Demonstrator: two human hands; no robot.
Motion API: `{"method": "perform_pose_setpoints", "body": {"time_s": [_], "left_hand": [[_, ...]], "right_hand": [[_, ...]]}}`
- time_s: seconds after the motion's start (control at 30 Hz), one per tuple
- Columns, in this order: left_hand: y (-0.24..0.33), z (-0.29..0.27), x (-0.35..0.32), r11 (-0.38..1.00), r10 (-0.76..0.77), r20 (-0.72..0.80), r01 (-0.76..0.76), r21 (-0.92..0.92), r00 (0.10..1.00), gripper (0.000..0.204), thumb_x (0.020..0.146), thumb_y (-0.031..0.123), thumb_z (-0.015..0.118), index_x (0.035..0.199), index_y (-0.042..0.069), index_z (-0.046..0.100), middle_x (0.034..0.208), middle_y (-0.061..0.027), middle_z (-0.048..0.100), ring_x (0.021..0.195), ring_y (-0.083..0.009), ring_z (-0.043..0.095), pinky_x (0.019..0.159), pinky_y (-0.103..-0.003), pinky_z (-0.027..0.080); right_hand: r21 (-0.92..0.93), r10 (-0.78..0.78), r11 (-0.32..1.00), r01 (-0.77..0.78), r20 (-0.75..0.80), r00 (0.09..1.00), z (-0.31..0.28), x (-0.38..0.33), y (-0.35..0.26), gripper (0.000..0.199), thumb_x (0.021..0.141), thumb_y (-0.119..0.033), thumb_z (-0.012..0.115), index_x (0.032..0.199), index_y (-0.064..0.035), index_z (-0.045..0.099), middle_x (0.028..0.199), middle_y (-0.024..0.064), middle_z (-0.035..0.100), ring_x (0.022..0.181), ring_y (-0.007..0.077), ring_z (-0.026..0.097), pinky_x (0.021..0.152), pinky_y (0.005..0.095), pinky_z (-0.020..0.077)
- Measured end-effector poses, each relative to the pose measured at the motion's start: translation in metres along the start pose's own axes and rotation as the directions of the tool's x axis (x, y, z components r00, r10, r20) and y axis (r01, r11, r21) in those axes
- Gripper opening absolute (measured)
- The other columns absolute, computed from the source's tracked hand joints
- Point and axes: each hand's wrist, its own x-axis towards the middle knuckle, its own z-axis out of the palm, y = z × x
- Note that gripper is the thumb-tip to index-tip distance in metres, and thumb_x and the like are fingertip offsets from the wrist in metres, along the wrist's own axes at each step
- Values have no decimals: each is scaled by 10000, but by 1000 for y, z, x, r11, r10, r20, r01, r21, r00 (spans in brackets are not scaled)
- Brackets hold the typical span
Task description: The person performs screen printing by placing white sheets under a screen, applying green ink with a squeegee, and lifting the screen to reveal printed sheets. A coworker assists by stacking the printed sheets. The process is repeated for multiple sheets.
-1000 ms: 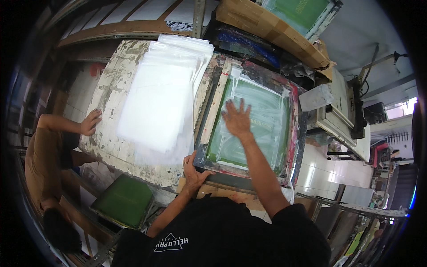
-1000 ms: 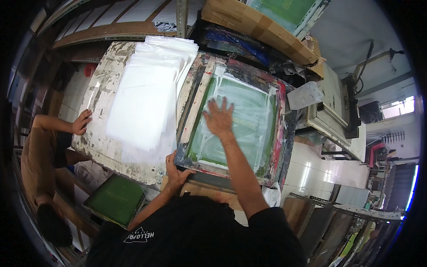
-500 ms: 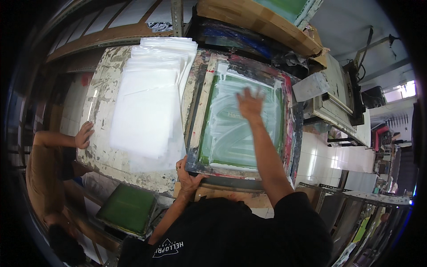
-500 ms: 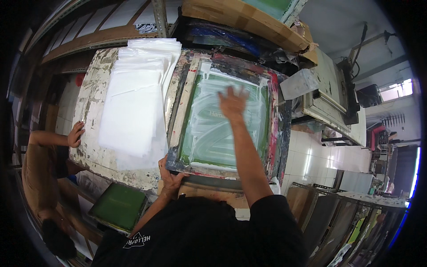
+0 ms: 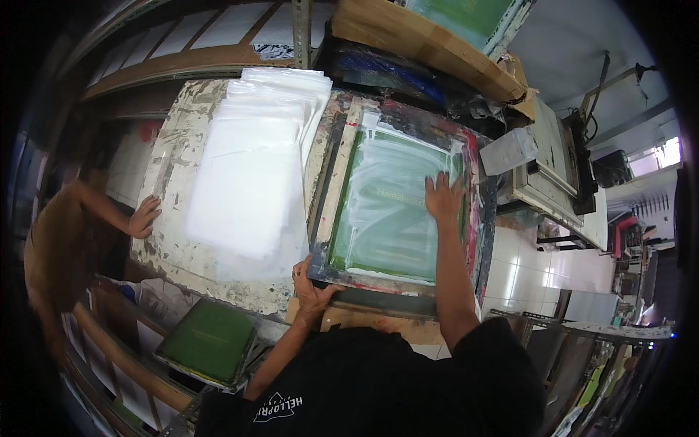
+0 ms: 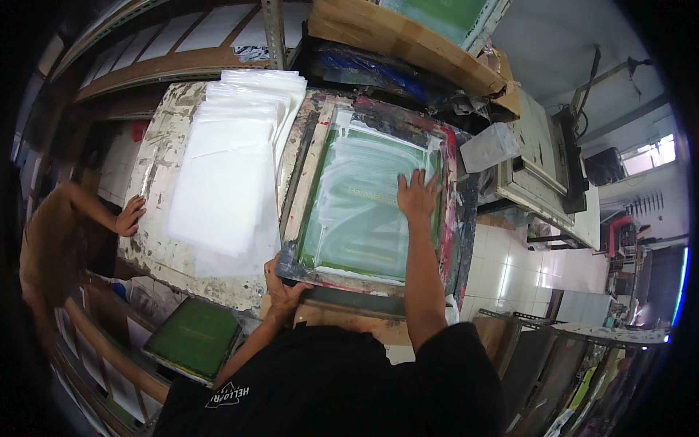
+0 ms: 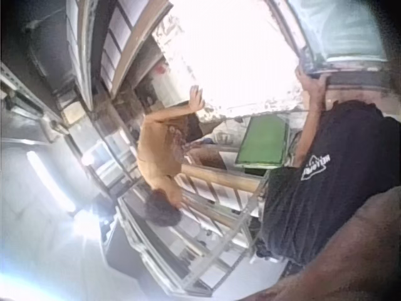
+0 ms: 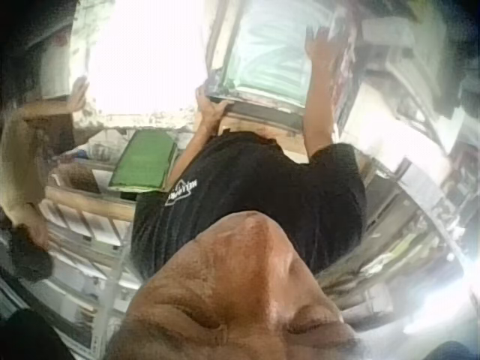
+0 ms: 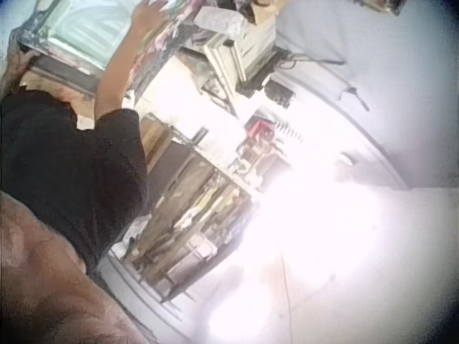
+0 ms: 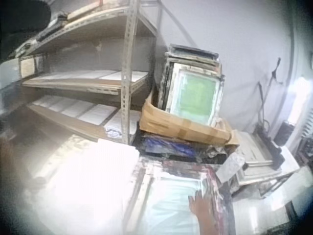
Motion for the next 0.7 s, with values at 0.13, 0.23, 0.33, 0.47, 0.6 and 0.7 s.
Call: {"method": "perform_pose_setpoints", "body": {"time_s": [0.13,0.23,0.33,0.47,0.6,0.7], "left_hand": [[2,0,0,1000,6,-17,-7,-23,1000,1158,504,392,1003,1421,-70,469,1221,-199,524,1157,-373,514,1016,-463,426],[2,0,-2,999,13,-55,-15,-30,998,1144,511,393,1000,1417,-67,473,1210,-199,533,1150,-379,522,1007,-469,430],[1,3,-3,998,26,-71,-30,-54,997,1130,523,399,993,1414,-66,476,1208,-205,543,1141,-388,530,1003,-475,432],[-2,7,-1,995,57,-82,-63,-74,995,1128,528,419,987,1413,-60,478,1222,-216,547,1139,-393,534,1002,-479,430],[-3,1,-2,997,79,-80,-79,-1,994,1137,527,439,983,1419,-48,476,1222,-214,548,1137,-395,533,1002,-481,429],[-5,3,-2,998,54,-79,-56,-21,995,1140,530,426,985,1431,-43,468,1211,-209,548,1128,-394,534,1003,-480,429]], "right_hand": [[-64,-146,986,156,139,979,4,57,-39,711,1067,-555,258,1566,-65,386,1647,111,359,1554,458,125,1237,646,75],[-101,-125,985,138,120,985,-5,55,-26,696,1065,-552,284,1542,-66,426,1626,109,395,1550,461,149,1233,648,80],[-164,26,986,-21,25,999,-8,35,-4,689,1057,-551,328,1505,-45,467,1594,133,433,1537,472,187,1226,657,91],[-8,-99,995,98,-80,992,22,-20,-59,716,1029,-567,417,1475,-10,487,1566,163,458,1515,491,230,1215,683,92],[168,-527,843,511,66,847,10,-106,-156,644,1035,-521,445,1498,-76,500,1611,105,420,1516,486,236,1211,687,130],[61,-485,874,482,32,874,6,-119,-107,637,1038,-520,446,1476,-63,523,1605,109,428,1510,507,233,1200,702,132]]}}
